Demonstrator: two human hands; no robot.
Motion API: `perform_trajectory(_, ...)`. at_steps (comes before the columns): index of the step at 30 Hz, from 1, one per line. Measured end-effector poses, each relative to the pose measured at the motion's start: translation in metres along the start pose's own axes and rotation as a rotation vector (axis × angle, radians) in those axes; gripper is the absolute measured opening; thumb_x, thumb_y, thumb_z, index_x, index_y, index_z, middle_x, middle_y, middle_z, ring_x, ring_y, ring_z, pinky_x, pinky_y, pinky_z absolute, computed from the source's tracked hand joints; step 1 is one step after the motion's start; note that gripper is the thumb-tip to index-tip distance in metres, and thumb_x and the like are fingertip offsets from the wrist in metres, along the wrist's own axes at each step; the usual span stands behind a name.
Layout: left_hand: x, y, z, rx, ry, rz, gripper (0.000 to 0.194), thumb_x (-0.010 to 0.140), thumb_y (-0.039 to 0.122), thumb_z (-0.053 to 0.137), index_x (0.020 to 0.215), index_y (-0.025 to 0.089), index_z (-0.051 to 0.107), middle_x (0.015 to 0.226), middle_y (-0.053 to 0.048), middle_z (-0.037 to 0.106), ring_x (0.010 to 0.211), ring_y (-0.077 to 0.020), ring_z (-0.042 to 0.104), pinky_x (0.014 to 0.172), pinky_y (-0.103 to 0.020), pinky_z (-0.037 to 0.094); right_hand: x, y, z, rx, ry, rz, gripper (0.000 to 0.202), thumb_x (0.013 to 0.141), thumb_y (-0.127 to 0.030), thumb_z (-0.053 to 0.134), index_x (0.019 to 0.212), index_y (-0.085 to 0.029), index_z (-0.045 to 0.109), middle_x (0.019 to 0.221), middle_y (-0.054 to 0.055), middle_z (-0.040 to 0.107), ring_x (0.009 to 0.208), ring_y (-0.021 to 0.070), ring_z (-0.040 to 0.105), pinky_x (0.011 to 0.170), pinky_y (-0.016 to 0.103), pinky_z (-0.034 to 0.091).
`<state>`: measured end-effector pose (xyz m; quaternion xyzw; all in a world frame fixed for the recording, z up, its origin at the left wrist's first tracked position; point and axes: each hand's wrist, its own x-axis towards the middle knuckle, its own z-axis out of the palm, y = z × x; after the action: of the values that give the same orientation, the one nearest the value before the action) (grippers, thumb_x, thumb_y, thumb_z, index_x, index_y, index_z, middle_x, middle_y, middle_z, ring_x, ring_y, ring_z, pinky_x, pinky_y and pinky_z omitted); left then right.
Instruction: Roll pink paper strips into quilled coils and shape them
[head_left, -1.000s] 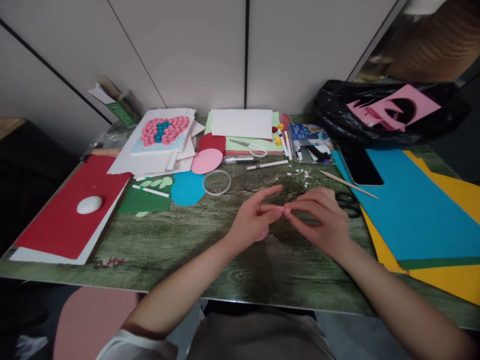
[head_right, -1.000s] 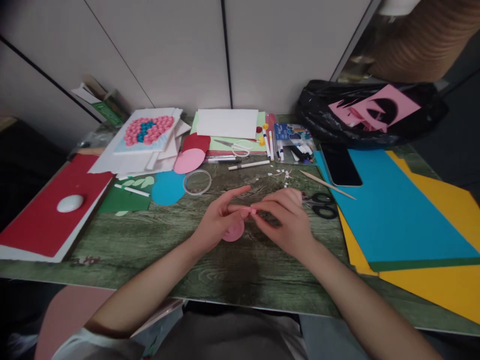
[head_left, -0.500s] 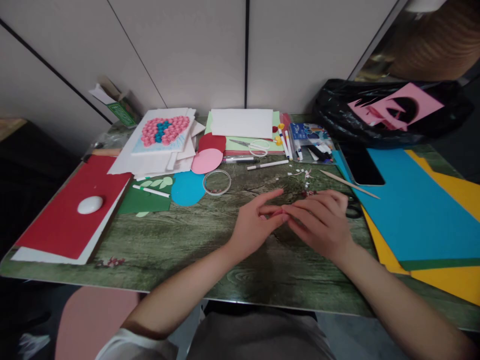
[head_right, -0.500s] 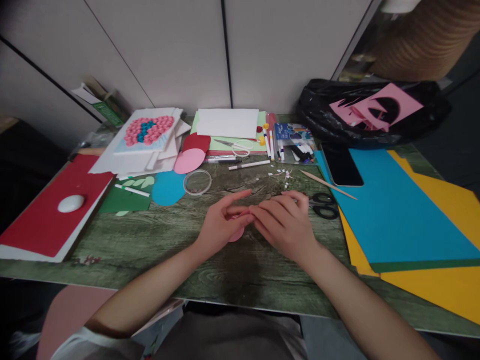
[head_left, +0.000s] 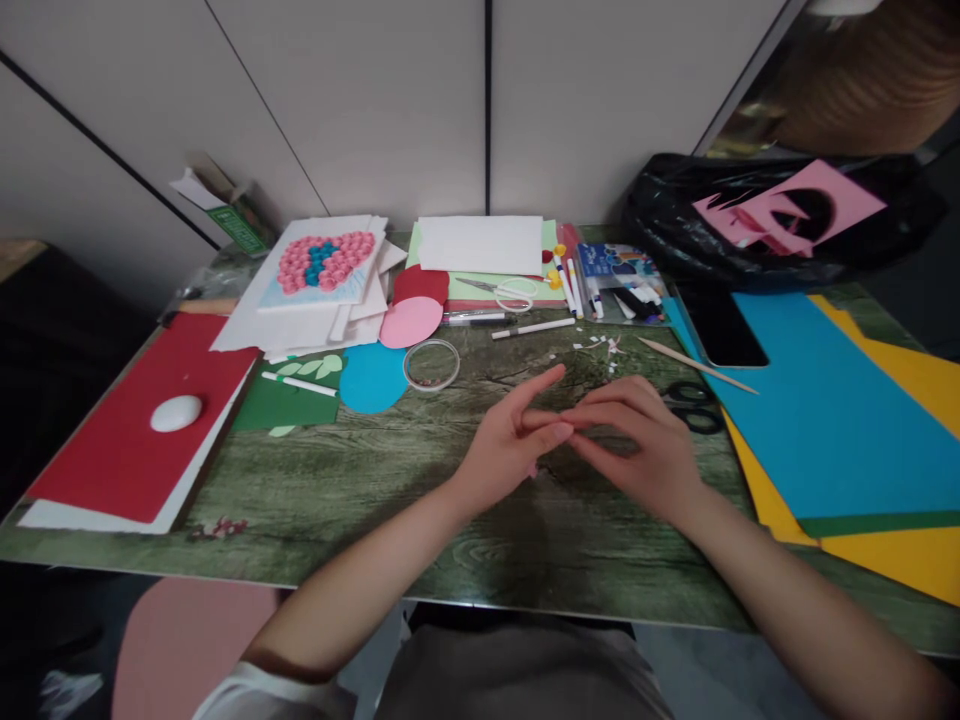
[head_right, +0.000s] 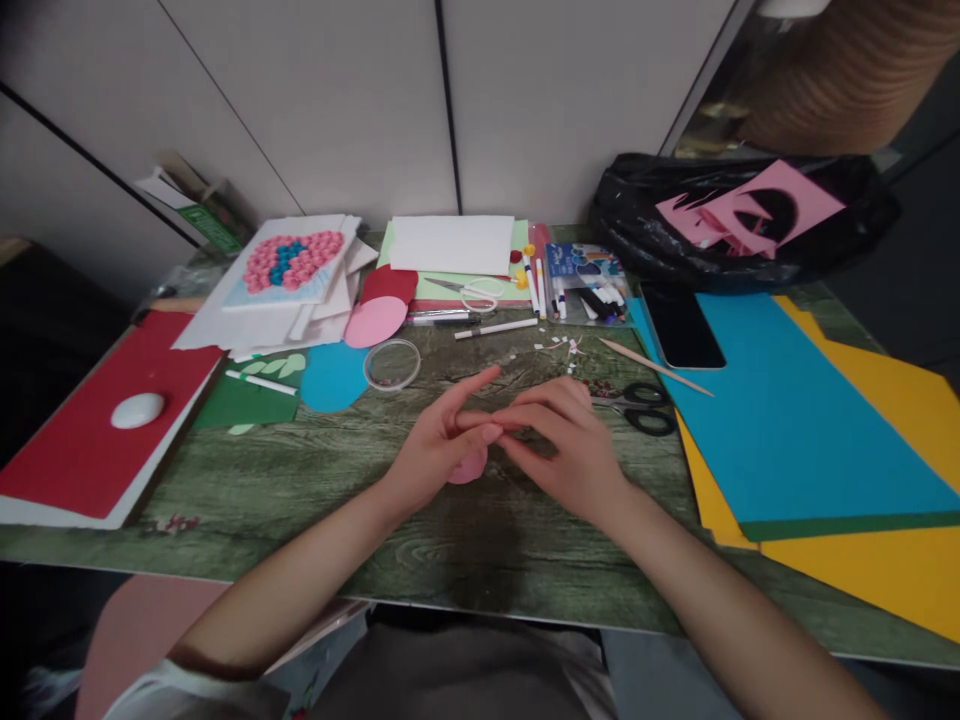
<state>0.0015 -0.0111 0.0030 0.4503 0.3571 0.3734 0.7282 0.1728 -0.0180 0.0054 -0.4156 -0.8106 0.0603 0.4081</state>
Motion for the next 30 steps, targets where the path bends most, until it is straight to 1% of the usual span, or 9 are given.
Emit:
perform_trajectory(3,-0.0006,0.0017,-0.0003,0.009,-0.02,-0.001,0.066,0.077,0.035,0.064,0.137,0.028,0.036,0.084,-0.002,0.07,0.045,-0.0024,0.037,0.045,-0.017,0.032,0.0004,0.0003,0.0,0.031,0.002,0.006,0.015,0.076,-0.018,0.065,0.089,-0.025,0.063,0.082,0.003,0.061,0.078,0.0173,0.055,0.067,0.034,0.044)
perform_trajectory(6,-0.0005,0.0021,-0.0008,0.014,-0.019,-0.005,0.065,0.077,0.035,0.064,0.136,0.029,0.037,0.081,-0.002,0.069,0.044,-0.0027,0.035,0.044,-0.018,0.029,-0.0002,0.0019,0.0005,0.022,0.004,0.001,0.014,0.076,-0.018,0.065,0.088,-0.025,0.064,0.082,0.002,0.061,0.077,0.0171,0.055,0.067,0.035,0.044)
perform_trajectory(10,-0.0003,0.0013,0.0003,-0.019,-0.002,-0.004,0.062,0.075,0.034,0.066,0.133,0.028,0.042,0.076,-0.001,0.068,0.046,-0.0039,0.039,0.045,-0.018,0.029,-0.0024,0.0044,0.0013,-0.019,0.035,-0.023,0.015,0.074,-0.018,0.066,0.086,-0.026,0.063,0.08,0.002,0.062,0.077,0.0175,0.056,0.068,0.036,0.043)
perform_trajectory(13,-0.0003,-0.0007,0.0025,-0.018,0.029,0.021,0.066,0.071,0.032,0.07,0.131,0.025,0.044,0.074,-0.001,0.067,0.052,-0.0059,0.047,0.05,-0.019,0.035,-0.0046,0.0062,0.0014,-0.05,0.043,-0.045,0.017,0.073,-0.017,0.066,0.088,-0.026,0.064,0.081,0.002,0.062,0.079,0.0184,0.056,0.071,0.037,0.043)
perform_trajectory(17,0.0001,-0.0036,0.0039,0.026,0.075,0.068,0.067,0.066,0.03,0.074,0.128,0.022,0.049,0.078,-0.004,0.069,0.064,-0.0116,0.059,0.06,-0.023,0.043,-0.0057,0.0073,0.0006,-0.076,0.038,-0.08,0.019,0.073,-0.019,0.066,0.09,-0.027,0.063,0.082,0.001,0.063,0.08,0.0188,0.056,0.074,0.039,0.043)
perform_trajectory(20,0.0003,-0.0045,0.0026,0.041,0.066,0.067,0.064,0.067,0.031,0.073,0.126,0.021,0.051,0.078,-0.005,0.07,0.067,-0.0134,0.061,0.062,-0.025,0.044,-0.0043,0.0068,-0.0006,-0.093,0.036,-0.114,0.02,0.073,-0.018,0.066,0.09,-0.027,0.063,0.08,0.001,0.063,0.079,0.0186,0.055,0.072,0.038,0.043)
perform_trajectory(25,0.0,-0.0042,-0.0001,0.063,0.058,0.06,0.06,0.07,0.032,0.071,0.125,0.022,0.051,0.082,-0.005,0.071,0.069,-0.0141,0.062,0.066,-0.026,0.045,-0.0012,0.0066,-0.0025,-0.083,0.002,-0.122,0.019,0.073,-0.016,0.066,0.089,-0.026,0.062,0.082,0.002,0.063,0.078,0.0183,0.055,0.07,0.037,0.043)
perform_trajectory(30,0.0011,-0.004,-0.0007,0.06,0.054,0.043,0.061,0.069,0.031,0.073,0.125,0.023,0.052,0.08,-0.004,0.071,0.069,-0.0136,0.062,0.067,-0.026,0.046,-0.0001,0.0093,-0.0045,-0.062,-0.051,-0.115,0.014,0.077,-0.02,0.064,0.089,-0.027,0.063,0.083,0.001,0.063,0.079,0.0177,0.056,0.072,0.038,0.043)
